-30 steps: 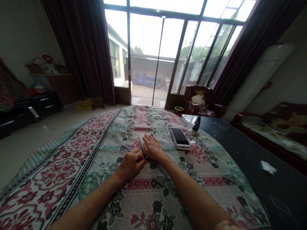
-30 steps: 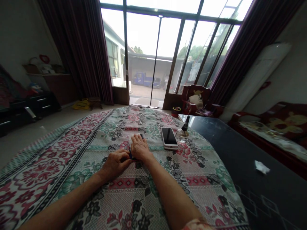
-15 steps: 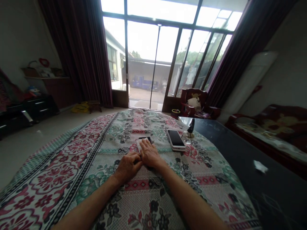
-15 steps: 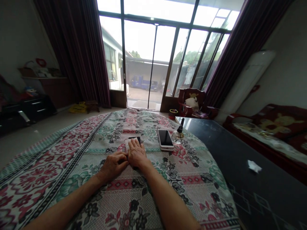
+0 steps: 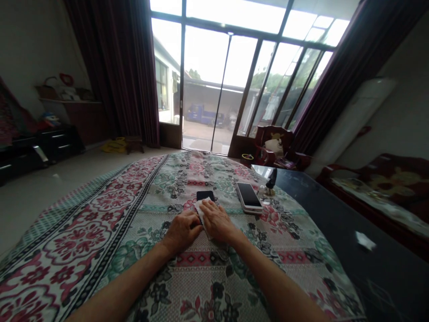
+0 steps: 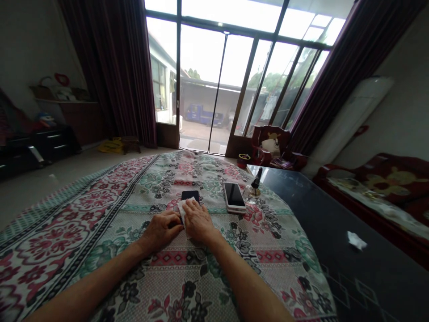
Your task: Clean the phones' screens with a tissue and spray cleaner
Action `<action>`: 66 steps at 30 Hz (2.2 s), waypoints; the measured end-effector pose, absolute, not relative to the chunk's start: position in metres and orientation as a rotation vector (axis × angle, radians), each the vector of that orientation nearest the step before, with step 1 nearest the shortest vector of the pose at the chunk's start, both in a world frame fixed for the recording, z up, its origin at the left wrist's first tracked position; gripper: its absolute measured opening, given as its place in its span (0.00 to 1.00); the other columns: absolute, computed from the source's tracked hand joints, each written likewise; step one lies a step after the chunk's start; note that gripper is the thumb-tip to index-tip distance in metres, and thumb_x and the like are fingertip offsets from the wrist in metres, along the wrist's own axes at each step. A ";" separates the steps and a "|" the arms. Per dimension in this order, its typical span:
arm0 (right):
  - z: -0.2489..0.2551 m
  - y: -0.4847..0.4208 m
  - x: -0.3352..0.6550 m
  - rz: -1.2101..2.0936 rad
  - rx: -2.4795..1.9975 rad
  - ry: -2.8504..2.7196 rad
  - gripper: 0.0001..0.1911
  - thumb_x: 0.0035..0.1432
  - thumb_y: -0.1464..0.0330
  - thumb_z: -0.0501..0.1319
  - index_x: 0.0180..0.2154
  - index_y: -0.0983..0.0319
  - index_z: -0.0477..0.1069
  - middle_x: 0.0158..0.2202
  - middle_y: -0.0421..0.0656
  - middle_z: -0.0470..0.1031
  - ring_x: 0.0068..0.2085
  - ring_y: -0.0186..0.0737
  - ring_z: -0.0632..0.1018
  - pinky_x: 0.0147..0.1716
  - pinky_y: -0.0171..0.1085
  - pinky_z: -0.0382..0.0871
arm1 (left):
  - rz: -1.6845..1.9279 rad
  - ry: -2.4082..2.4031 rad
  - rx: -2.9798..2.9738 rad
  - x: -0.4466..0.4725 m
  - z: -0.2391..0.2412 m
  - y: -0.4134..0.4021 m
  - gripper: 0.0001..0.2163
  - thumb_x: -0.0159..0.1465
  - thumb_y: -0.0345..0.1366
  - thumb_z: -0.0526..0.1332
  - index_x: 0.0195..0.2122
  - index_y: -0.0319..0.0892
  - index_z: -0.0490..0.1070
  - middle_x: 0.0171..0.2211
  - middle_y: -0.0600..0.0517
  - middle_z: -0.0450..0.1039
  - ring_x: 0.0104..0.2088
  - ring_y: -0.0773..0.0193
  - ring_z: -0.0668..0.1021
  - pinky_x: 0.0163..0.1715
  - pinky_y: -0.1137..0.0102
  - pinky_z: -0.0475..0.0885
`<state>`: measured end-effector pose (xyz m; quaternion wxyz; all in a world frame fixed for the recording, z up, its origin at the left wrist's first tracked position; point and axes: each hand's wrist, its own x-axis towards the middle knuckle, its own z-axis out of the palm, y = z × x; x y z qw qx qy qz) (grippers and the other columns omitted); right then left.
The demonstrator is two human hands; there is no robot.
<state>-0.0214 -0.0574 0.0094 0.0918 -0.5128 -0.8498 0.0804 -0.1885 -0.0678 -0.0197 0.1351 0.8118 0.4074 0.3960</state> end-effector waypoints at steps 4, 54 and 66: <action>0.008 -0.025 -0.035 0.217 -1.551 -2.506 0.27 0.65 0.68 0.43 0.64 0.62 0.55 0.68 0.47 0.51 0.67 0.49 0.52 0.62 0.55 0.48 | 1.133 1.184 2.361 -0.188 -0.018 -0.068 0.06 0.57 0.27 0.63 0.25 0.42 0.74 0.30 0.50 0.76 0.34 0.62 0.76 0.38 0.66 0.72; -0.008 -0.057 -0.003 0.268 -1.482 -2.413 0.27 0.67 0.66 0.45 0.64 0.67 0.55 0.68 0.52 0.49 0.68 0.48 0.50 0.63 0.50 0.50 | 1.168 1.169 2.318 -0.188 -0.019 -0.067 0.04 0.58 0.27 0.63 0.32 0.41 0.77 0.36 0.49 0.76 0.39 0.61 0.77 0.43 0.65 0.73; 0.007 -0.032 -0.018 0.265 -1.433 -2.517 0.25 0.66 0.68 0.45 0.62 0.63 0.58 0.67 0.49 0.53 0.67 0.48 0.54 0.62 0.53 0.50 | 1.156 1.159 2.303 -0.188 -0.019 -0.066 0.05 0.58 0.27 0.63 0.31 0.43 0.77 0.36 0.50 0.77 0.38 0.62 0.77 0.44 0.66 0.72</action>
